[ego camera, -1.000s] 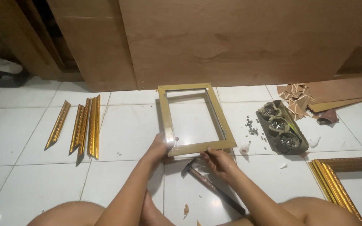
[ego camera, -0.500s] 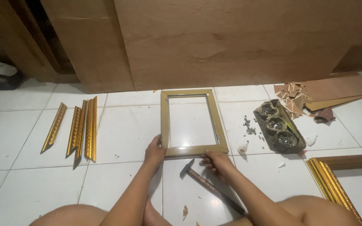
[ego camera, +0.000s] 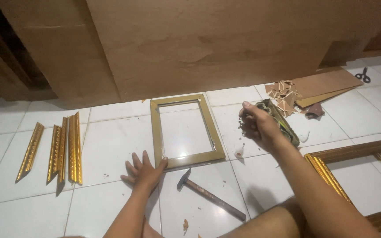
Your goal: Securing the corners of a wooden picture frame using a hammer and small fasteners while sitting on the floor.
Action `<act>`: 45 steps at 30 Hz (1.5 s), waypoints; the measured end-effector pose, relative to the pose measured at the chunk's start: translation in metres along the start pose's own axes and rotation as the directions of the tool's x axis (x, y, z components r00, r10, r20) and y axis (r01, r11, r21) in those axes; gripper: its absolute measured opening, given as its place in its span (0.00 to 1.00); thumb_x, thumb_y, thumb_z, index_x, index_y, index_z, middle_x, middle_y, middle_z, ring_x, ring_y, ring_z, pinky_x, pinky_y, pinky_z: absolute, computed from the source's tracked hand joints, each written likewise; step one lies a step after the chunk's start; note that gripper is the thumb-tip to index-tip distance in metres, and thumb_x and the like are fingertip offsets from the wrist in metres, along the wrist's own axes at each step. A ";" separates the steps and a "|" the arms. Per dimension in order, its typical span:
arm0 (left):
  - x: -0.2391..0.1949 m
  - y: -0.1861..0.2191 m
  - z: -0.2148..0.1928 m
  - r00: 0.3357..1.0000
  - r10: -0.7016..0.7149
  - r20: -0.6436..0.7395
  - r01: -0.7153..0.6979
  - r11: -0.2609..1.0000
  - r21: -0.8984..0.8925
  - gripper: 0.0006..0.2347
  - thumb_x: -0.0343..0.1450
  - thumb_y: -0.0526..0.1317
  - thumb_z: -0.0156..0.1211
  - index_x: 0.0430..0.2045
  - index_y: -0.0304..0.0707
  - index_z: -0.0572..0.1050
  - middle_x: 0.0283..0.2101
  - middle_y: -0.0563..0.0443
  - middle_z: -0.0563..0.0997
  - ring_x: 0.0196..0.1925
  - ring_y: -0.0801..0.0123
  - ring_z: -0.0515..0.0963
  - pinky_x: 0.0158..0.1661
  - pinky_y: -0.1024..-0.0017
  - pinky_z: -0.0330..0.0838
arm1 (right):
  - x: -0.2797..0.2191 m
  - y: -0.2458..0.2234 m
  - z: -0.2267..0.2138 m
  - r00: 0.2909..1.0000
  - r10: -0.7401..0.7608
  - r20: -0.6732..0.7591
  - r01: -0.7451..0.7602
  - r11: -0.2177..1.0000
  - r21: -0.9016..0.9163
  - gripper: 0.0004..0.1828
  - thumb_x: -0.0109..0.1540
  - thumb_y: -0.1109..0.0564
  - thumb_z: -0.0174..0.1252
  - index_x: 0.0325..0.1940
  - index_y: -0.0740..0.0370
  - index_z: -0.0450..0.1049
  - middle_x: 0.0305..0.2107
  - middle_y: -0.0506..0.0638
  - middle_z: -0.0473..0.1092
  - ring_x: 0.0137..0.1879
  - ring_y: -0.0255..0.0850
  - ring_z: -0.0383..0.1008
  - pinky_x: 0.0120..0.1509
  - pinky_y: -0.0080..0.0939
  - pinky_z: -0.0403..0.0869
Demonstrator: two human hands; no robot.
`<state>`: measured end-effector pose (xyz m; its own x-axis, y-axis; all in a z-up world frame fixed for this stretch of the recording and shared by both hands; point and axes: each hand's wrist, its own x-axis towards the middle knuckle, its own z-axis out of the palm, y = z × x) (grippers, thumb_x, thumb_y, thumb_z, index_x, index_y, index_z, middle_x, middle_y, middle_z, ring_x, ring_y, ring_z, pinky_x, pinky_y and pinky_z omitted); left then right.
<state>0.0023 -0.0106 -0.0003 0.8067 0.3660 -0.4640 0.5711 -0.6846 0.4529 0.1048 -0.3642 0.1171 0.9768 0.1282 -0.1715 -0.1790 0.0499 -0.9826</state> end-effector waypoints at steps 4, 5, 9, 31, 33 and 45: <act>0.018 -0.009 0.016 1.000 0.014 0.005 -0.014 0.998 0.056 0.42 0.80 0.72 0.41 0.87 0.52 0.42 0.90 0.39 0.30 0.89 0.34 0.22 0.73 0.20 0.16 | 0.023 0.015 -0.048 0.965 -0.058 -0.255 -0.042 0.927 -0.372 0.21 0.73 0.36 0.62 0.53 0.53 0.86 0.21 0.45 0.64 0.23 0.34 0.61 0.28 0.37 0.61; 0.023 -0.010 0.018 0.999 -0.036 0.025 0.034 0.996 0.079 0.44 0.76 0.75 0.38 0.87 0.59 0.37 0.90 0.47 0.24 0.89 0.40 0.18 0.75 0.24 0.16 | 0.026 0.025 -0.055 0.950 -0.028 -0.311 -0.132 0.866 -0.482 0.20 0.74 0.40 0.60 0.59 0.54 0.86 0.23 0.45 0.70 0.22 0.33 0.57 0.27 0.36 0.57; 0.042 -0.015 0.031 0.993 -0.107 0.057 0.097 0.984 0.148 0.47 0.71 0.79 0.33 0.85 0.68 0.28 0.89 0.56 0.14 0.89 0.46 0.12 0.75 0.25 0.16 | 0.037 0.092 -0.088 0.929 -0.036 -0.369 -0.279 0.587 -0.760 0.22 0.71 0.41 0.60 0.62 0.50 0.87 0.55 0.47 0.85 0.62 0.46 0.83 0.65 0.51 0.76; 0.048 -0.009 0.024 0.976 -0.171 0.135 0.150 0.977 0.150 0.48 0.70 0.79 0.35 0.84 0.72 0.23 0.87 0.57 0.08 0.87 0.47 0.06 0.73 0.24 0.13 | 0.055 0.158 -0.079 0.941 0.113 -0.318 -0.337 0.301 -0.892 0.18 0.71 0.43 0.62 0.55 0.56 0.83 0.50 0.58 0.83 0.57 0.59 0.82 0.55 0.59 0.78; 0.049 -0.014 0.025 0.982 -0.137 0.133 0.119 0.984 0.136 0.49 0.70 0.80 0.36 0.84 0.71 0.23 0.87 0.57 0.08 0.87 0.47 0.05 0.73 0.23 0.12 | 0.041 0.148 -0.070 0.885 0.111 -0.453 -0.429 0.575 -0.697 0.19 0.74 0.44 0.56 0.57 0.60 0.82 0.49 0.61 0.83 0.54 0.56 0.82 0.57 0.54 0.75; 0.023 -0.028 -0.001 0.971 -0.233 -0.044 0.217 0.949 -0.230 0.61 0.66 0.71 0.73 0.87 0.51 0.34 0.88 0.35 0.19 0.84 0.34 0.10 0.70 0.27 0.04 | -0.029 0.069 0.026 0.863 -0.065 -0.500 0.013 0.994 -0.108 0.22 0.68 0.53 0.68 0.66 0.61 0.81 0.48 0.47 0.77 0.52 0.34 0.77 0.53 0.34 0.85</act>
<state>0.0054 0.0172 -0.0232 0.6570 0.5429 -0.5230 0.7521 -0.4246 0.5040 0.0607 -0.3390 0.0560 0.9139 -0.3879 -0.1196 -0.1529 -0.0559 -0.9867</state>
